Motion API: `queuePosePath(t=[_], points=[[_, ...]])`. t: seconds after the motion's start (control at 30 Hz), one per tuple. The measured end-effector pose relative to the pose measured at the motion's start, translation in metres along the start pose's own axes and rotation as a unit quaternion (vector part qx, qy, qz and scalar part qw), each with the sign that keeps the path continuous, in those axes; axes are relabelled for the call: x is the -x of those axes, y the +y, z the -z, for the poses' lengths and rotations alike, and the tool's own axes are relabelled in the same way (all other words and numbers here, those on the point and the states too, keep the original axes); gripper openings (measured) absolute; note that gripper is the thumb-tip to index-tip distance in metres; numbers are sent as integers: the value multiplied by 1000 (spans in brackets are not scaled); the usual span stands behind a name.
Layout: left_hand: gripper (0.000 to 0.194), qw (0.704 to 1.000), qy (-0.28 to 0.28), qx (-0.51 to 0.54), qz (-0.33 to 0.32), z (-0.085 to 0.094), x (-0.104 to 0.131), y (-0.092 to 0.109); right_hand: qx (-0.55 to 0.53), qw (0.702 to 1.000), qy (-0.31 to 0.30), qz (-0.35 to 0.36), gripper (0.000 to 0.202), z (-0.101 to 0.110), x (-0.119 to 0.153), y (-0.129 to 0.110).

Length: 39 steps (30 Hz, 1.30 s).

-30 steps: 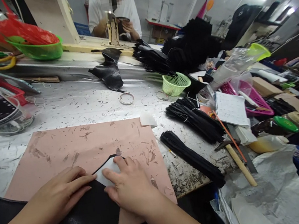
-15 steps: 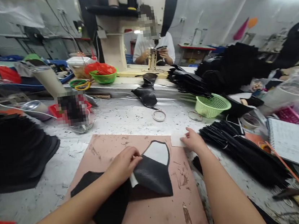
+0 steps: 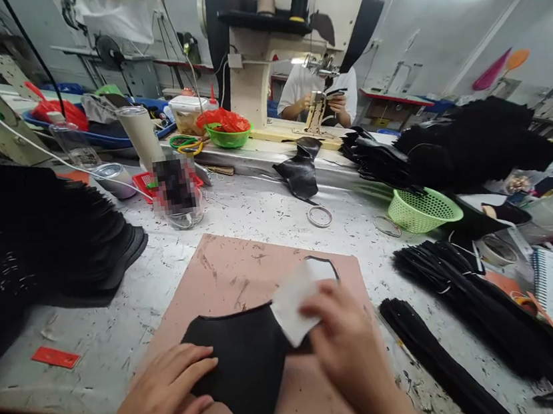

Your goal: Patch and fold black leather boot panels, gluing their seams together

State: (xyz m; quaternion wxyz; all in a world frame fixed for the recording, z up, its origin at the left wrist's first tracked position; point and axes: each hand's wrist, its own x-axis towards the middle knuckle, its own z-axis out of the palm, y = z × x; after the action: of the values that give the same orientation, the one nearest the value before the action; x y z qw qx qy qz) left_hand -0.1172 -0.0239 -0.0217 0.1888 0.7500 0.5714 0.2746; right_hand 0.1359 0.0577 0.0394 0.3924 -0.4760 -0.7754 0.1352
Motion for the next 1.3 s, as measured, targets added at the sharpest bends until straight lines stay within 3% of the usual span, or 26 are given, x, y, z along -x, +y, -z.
queuePosePath(t=[0.07, 0.1, 0.2, 0.27, 0.33, 0.4, 0.47, 0.53, 0.6, 0.7, 0.77, 0.87, 0.93, 1.03, 1.1, 1.23, 1.3], points=[[39, 982, -28, 173, 73, 2, 5, 11, 42, 991, -63, 112, 27, -28, 9, -36], [49, 956, -45, 265, 115, 3, 5, 16, 40, 978, -115, 170, 26, -39, 13, -51], [61, 845, -92, 462, 253, 8, 1, 20, -58, 954, -220, 197, 32, -61, 24, -76], [56, 781, -90, 521, 332, 9, 0, 17, -142, 960, -214, 109, 40, -67, 28, -77], [51, 738, -77, 558, 371, 10, 2, 13, -175, 968, -177, -13, 37, -69, 29, -70], [49, 716, -74, 584, 376, 10, 6, 11, -178, 960, -180, -116, 31, -72, 29, -63], [47, 704, -93, 596, 374, 11, 9, 10, -189, 938, -227, -183, 25, -76, 28, -58], [48, 712, -111, 583, 375, 13, 8, 10, -209, 915, -253, -235, 22, -79, 28, -56], [50, 737, -109, 548, 382, 16, 6, 9, -220, 901, -254, -273, 22, -81, 27, -56], [49, 777, -97, 490, 382, 21, 1, 4, -227, 883, -285, -296, 15, -78, 26, -57], [43, 794, -122, 471, 365, 23, -2, 1, -261, 871, -287, -303, 15, -77, 25, -56], [37, 793, -155, 472, 353, 25, -8, -2, -368, 831, -264, -323, 25, -79, 25, -54], [40, 794, -137, 466, 367, 26, -12, -3, -403, 816, -230, -344, 27, -83, 26, -52], [40, 820, -104, 419, 376, 24, -12, -6, -370, 831, -177, -376, 24, -89, 28, -47], [33, 851, -91, 367, 364, 22, -11, -9, -319, 856, -181, -364, 19, -91, 29, -45], [18, 922, -66, 209, 319, 22, -14, -12, -173, 936, -183, -246, 11, -90, 29, -44], [14, 943, -76, 135, 296, 24, -21, -11, -114, 959, -176, -190, 12, -89, 29, -42]])
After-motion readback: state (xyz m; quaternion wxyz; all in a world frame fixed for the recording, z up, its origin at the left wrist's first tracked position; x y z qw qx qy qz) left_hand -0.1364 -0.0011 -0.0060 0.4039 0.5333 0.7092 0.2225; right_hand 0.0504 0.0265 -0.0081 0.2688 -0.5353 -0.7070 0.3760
